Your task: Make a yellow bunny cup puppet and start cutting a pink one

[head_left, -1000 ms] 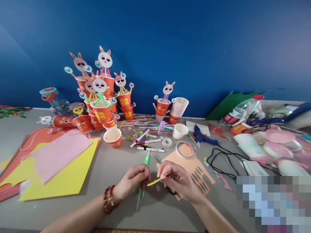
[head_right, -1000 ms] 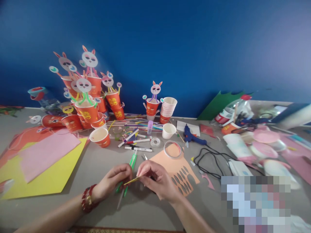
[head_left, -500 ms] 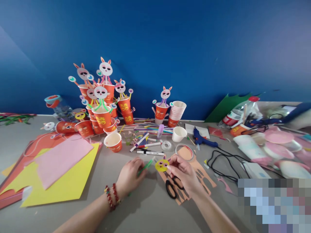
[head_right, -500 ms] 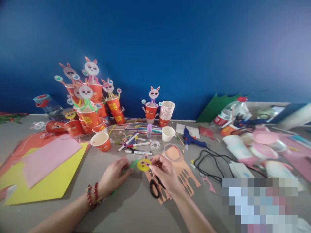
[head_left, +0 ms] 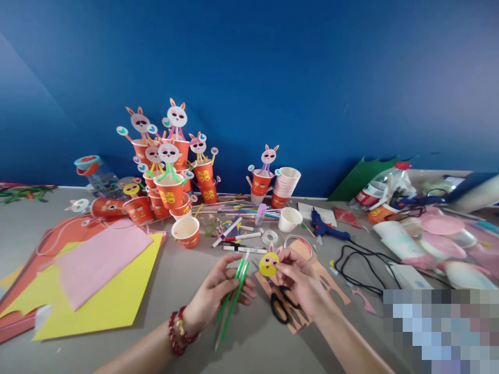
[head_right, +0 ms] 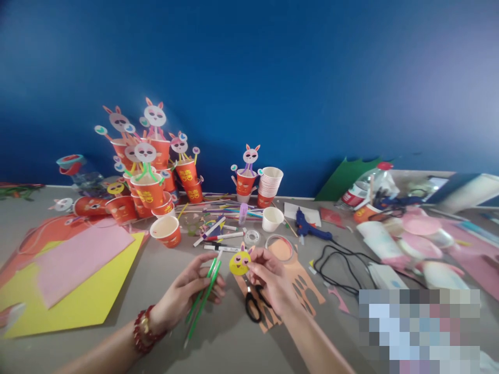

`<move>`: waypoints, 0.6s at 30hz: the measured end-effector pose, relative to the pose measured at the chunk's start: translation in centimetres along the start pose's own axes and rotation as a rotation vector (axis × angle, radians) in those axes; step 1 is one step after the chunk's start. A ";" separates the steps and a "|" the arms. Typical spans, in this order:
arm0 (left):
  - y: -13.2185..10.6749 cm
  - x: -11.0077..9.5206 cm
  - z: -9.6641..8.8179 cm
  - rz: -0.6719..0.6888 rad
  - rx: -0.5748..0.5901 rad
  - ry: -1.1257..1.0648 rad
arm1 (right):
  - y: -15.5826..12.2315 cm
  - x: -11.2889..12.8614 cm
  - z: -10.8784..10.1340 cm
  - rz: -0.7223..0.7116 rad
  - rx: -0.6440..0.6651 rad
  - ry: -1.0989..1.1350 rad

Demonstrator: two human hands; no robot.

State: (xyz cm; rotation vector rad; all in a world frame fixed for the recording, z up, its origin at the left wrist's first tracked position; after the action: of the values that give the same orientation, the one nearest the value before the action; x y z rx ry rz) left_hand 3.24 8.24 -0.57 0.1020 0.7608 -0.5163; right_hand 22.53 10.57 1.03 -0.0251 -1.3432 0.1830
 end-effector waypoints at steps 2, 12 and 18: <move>-0.2 -0.1 0.2 -0.008 -0.001 -0.005 | -0.2 0.4 0.5 0.011 0.013 -0.007; -0.3 0.8 -0.4 0.025 0.006 0.020 | 0.6 0.2 4.4 -0.076 0.009 -0.156; -0.2 0.5 0.0 0.025 -0.027 0.100 | 1.3 -0.9 3.5 -0.111 -0.079 -0.115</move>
State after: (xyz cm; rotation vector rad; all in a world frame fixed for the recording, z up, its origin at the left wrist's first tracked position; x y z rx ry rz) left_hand 3.44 7.83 -0.90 0.1127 0.8627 -0.4796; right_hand 18.82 11.37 0.79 -0.0066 -1.4624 0.0378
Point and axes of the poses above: each hand's wrist, its own y-axis towards the middle knuckle, its own z-axis out of the palm, x = y × z, the point moved 5 cm from there along y, towards the middle knuckle, and after that the axes turned 8 degrees about -y, right-handed, at the moved point
